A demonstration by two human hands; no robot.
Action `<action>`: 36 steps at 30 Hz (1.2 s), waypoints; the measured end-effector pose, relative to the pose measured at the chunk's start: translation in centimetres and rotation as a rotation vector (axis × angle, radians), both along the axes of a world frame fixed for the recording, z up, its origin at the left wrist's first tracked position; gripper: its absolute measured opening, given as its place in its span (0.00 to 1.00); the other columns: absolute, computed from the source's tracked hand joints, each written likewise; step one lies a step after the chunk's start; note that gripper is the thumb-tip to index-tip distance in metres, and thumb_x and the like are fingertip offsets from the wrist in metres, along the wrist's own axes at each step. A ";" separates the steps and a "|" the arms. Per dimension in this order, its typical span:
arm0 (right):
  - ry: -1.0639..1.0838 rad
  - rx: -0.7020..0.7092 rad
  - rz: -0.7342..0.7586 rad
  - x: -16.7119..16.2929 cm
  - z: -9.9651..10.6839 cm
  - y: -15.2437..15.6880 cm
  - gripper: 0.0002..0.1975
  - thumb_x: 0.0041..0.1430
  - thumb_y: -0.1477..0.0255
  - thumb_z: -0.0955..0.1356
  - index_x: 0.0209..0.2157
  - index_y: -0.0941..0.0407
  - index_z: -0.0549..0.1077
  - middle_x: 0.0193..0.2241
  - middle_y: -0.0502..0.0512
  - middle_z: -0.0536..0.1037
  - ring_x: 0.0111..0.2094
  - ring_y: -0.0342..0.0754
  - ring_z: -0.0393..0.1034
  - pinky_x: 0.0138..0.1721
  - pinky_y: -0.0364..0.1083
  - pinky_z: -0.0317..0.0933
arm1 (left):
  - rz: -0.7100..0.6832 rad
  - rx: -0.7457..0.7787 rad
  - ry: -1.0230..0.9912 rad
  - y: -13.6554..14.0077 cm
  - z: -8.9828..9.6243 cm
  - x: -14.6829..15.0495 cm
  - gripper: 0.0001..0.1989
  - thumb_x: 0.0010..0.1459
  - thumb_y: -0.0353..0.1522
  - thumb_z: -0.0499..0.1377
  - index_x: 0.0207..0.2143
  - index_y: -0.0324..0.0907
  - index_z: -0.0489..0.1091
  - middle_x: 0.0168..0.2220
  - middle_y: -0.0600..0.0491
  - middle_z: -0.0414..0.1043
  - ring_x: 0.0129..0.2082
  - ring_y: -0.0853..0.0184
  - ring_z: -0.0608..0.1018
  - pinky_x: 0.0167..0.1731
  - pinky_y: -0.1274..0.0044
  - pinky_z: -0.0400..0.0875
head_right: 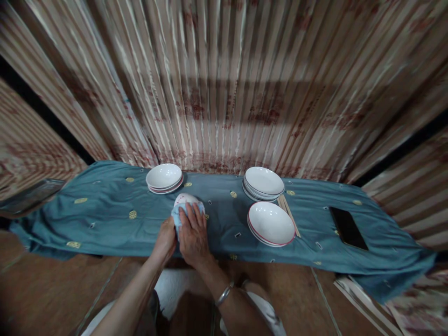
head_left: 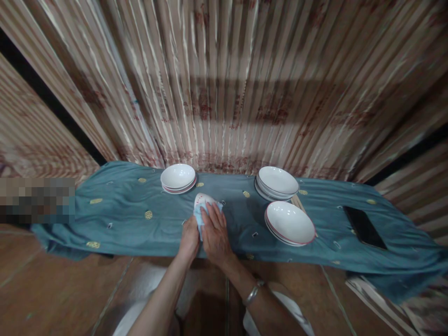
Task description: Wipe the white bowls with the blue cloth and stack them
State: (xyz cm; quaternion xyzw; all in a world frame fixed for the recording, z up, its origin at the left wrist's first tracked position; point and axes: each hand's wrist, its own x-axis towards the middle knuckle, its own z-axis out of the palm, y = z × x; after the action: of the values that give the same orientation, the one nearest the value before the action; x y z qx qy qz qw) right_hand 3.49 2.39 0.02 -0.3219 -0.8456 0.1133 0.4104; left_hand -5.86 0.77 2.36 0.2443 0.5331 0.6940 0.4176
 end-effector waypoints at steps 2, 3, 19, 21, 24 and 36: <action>0.026 -0.010 -0.011 0.5 0.6 0.5 0.25 0.65 0.75 0.55 0.63 0.57 0.54 0.64 0.59 0.56 0.66 0.52 0.42 0.63 0.60 0.43 | -0.048 0.009 0.169 -0.2 0.2 0.3 0.20 0.50 0.46 0.59 0.32 0.37 0.76 0.29 0.50 0.77 0.34 0.62 0.76 0.38 0.74 0.68; 0.047 -0.028 -0.015 0.7 0.7 0.9 0.25 0.65 0.74 0.54 0.63 0.57 0.56 0.63 0.59 0.57 0.66 0.51 0.43 0.64 0.59 0.42 | -0.083 0.008 0.229 -0.3 0.3 0.5 0.20 0.51 0.47 0.58 0.31 0.38 0.75 0.28 0.51 0.77 0.32 0.62 0.75 0.37 0.74 0.68; 0.179 -0.696 0.026 8.4 3.0 6.1 0.20 0.58 0.64 0.63 0.50 0.55 0.70 0.43 0.51 0.78 0.42 0.48 0.71 0.46 0.46 0.62 | -0.480 0.085 0.668 -1.9 -1.5 5.9 0.11 0.54 0.40 0.59 0.24 0.46 0.74 0.26 0.49 0.72 0.33 0.57 0.72 0.55 0.65 0.54; 0.060 -0.649 -0.042 9.2 3.2 6.0 0.21 0.57 0.70 0.62 0.53 0.55 0.69 0.45 0.52 0.77 0.44 0.48 0.71 0.48 0.46 0.61 | -0.521 0.086 0.721 -1.8 -1.7 6.0 0.11 0.55 0.40 0.58 0.26 0.46 0.75 0.27 0.49 0.73 0.35 0.57 0.73 0.58 0.63 0.49; -0.168 -0.586 -0.148 10.0 3.7 5.8 0.24 0.58 0.75 0.59 0.56 0.56 0.65 0.46 0.56 0.77 0.46 0.49 0.72 0.49 0.46 0.60 | -0.556 0.067 0.791 -1.8 -1.8 6.1 0.10 0.54 0.41 0.59 0.25 0.47 0.74 0.28 0.50 0.74 0.36 0.57 0.74 0.60 0.60 0.44; -0.583 -0.466 -0.353 10.7 3.9 5.0 0.15 0.62 0.73 0.59 0.47 0.61 0.69 0.39 0.63 0.79 0.42 0.54 0.75 0.43 0.47 0.62 | -0.333 0.070 0.798 -1.9 -1.8 5.3 0.28 0.38 0.38 0.71 0.45 0.49 0.74 0.58 0.45 0.66 0.65 0.51 0.53 0.60 0.57 0.23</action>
State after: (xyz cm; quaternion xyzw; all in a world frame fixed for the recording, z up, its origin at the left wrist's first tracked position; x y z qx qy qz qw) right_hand 14.16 7.42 3.89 -0.5651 -0.8099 0.1337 0.0829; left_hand -0.61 -1.10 0.55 0.5902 0.5824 0.4859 0.2764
